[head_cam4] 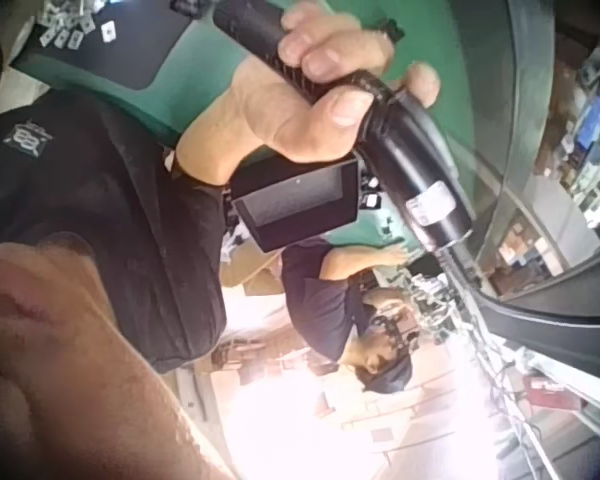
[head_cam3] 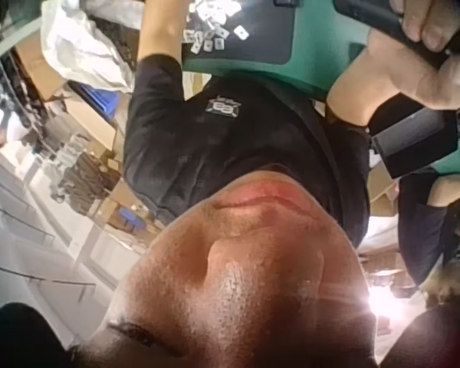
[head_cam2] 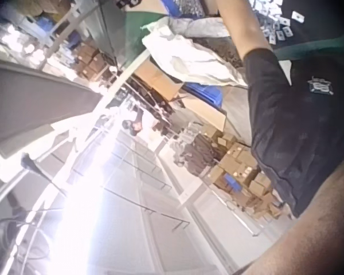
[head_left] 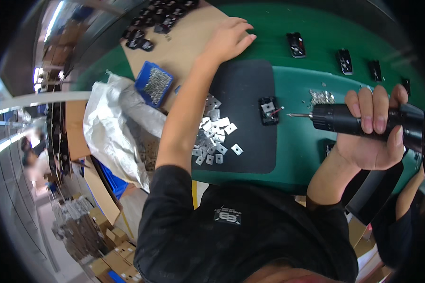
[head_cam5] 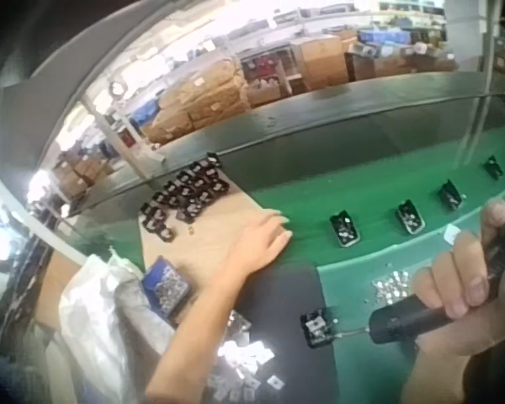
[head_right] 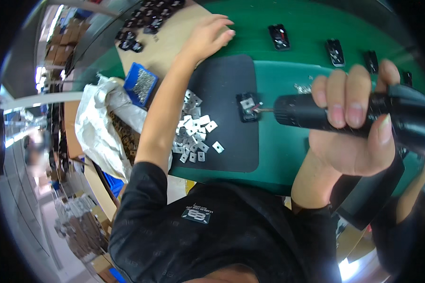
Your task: The person is assembling electronic components by attaching square metal plates to plastic housings using an electric screwdriver.
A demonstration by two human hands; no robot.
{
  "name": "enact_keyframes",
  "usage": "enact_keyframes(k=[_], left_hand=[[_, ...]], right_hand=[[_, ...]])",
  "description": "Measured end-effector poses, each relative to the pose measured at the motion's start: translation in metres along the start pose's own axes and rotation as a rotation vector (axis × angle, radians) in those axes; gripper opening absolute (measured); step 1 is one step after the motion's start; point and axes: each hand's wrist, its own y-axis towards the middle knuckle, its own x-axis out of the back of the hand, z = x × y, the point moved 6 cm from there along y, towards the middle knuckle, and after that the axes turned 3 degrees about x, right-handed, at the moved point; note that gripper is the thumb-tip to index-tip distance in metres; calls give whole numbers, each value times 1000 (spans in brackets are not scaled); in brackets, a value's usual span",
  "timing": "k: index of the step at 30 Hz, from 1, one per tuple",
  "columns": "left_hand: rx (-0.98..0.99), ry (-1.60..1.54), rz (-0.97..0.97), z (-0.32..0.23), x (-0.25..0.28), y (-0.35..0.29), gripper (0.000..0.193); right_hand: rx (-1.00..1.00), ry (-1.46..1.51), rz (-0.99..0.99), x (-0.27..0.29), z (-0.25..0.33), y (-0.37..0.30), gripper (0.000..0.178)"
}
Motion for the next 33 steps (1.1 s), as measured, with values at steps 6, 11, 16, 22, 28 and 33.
enact_keyframes(k=[6,11,16,22,28,33], left_hand=[[-72,166,358,34,-55,9,27],[-66,62,335,31,-57,6,26],[-97,-95,390,-11,-55,-10,26],[-79,-100,344,-19,-40,-30,18],[-17,-249,334,-43,-25,-29,15],[-48,-277,369,-59,-21,-41,14]], right_hand=[[-52,-57,-49,5,-1,-5,52],[-70,-44,-27,6,-6,-1,50],[-58,-69,-96,12,-6,0,50],[-71,-57,-168,2,-21,-3,46],[-26,-152,-200,1,-15,-3,49],[-36,-246,-288,6,-17,1,49]])
